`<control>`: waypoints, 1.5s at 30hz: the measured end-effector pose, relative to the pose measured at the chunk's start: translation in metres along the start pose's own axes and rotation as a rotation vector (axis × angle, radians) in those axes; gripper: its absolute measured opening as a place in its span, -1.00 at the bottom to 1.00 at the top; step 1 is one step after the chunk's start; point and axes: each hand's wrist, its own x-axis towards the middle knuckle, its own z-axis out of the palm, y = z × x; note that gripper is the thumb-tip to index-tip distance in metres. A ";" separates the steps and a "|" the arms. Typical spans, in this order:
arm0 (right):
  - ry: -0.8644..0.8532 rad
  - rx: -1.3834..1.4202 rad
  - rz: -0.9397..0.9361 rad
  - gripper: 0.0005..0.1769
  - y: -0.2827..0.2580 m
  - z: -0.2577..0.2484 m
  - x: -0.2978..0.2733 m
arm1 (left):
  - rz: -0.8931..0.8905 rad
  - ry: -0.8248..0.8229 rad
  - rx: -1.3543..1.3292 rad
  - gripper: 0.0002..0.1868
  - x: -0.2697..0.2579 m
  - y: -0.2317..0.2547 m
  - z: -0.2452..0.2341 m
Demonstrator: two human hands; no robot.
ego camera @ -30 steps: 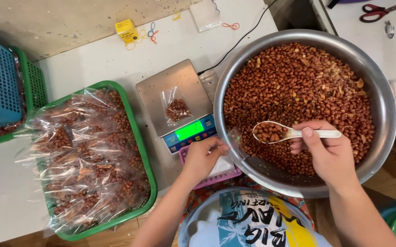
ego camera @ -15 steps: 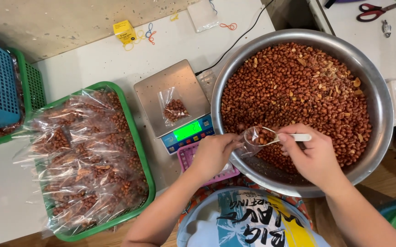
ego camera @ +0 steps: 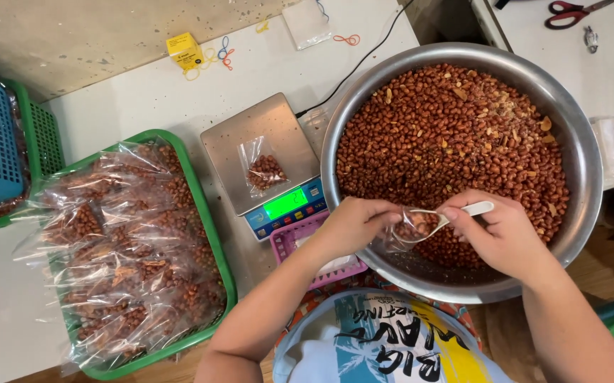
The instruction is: Portioning roasted peanuts into small plastic bags using a spoon and weighing them on a digital scale for packaging.
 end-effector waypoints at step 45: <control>0.221 -0.273 -0.656 -0.74 0.009 -0.005 -0.030 | 0.220 0.063 -0.635 -0.32 0.011 -0.015 0.055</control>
